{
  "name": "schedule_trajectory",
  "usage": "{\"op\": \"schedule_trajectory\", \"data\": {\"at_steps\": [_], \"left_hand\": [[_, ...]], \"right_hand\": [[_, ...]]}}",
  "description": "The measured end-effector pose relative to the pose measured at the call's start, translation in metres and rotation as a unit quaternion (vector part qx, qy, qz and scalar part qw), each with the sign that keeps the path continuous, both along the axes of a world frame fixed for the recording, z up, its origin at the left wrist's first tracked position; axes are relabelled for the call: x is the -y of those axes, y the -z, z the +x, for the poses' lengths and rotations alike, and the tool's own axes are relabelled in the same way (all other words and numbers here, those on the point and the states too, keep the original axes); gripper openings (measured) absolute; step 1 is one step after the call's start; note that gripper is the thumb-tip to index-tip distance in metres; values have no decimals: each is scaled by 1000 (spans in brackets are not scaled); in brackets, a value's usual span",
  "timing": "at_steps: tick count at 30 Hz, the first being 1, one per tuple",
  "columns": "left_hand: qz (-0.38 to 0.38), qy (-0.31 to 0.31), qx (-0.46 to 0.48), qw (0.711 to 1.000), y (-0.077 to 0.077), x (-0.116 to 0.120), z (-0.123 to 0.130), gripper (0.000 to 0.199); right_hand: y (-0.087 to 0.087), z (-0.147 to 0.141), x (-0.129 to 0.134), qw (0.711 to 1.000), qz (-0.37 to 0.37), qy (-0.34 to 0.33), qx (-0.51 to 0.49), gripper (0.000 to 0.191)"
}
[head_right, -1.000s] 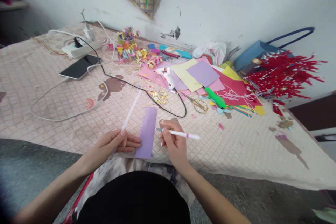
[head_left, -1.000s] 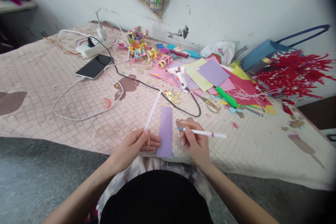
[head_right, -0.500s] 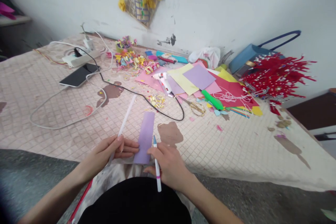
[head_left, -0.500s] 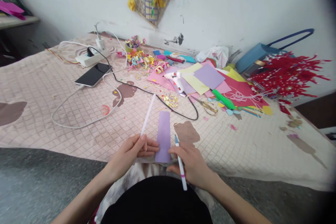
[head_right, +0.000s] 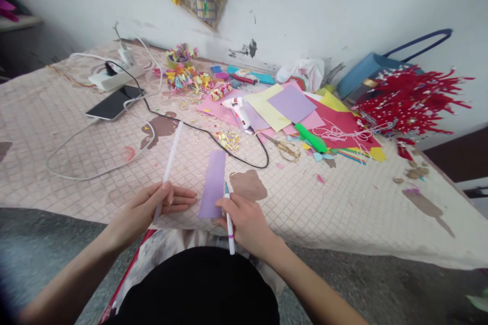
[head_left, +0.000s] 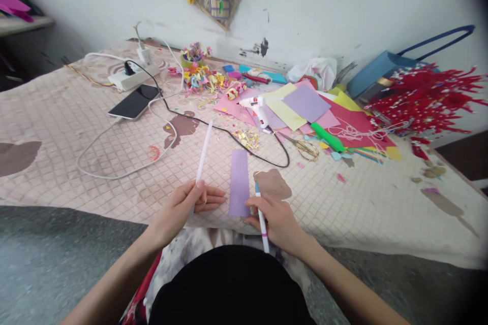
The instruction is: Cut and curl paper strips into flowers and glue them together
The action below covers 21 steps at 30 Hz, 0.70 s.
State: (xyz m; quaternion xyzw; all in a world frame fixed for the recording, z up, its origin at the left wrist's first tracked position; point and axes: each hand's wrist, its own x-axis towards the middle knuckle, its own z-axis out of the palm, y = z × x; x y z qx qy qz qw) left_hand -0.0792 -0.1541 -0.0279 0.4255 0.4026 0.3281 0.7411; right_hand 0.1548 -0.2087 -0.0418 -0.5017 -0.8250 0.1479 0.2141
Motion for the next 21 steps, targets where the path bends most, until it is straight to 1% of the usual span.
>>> {"op": "schedule_trajectory", "data": {"at_steps": [2,3,5,8,11,13,16,18,21], "left_hand": [[0,-3,1,1000,2,0,1,34],[0,-6,4,1000,2,1,1,34],[-2,-15,15,1000,3,1,3,34],[2,-40,26,999,2,1,5,36],[44,-72,18,996,0,-1,5,36],[91,-102,-4,991,-1,-2,4,35],[143,-154,-51,976,1,-5,1,34],[145,-165,-60,974,3,-6,-1,34],[128,-155,-39,979,6,-7,0,34]], "right_hand": [[-1,1,-1,999,-23,0,-48,26],[-1,3,-1,995,-42,4,-87,27],[-2,6,-2,979,-85,32,-182,24],[0,10,-3,934,-117,93,-325,14],[4,12,-4,889,-126,117,-425,11],[5,11,-5,871,-124,125,-459,12],[3,9,-5,858,-116,129,-483,14],[1,8,-4,854,-115,129,-490,14],[2,8,-3,846,-113,131,-505,15]]}}
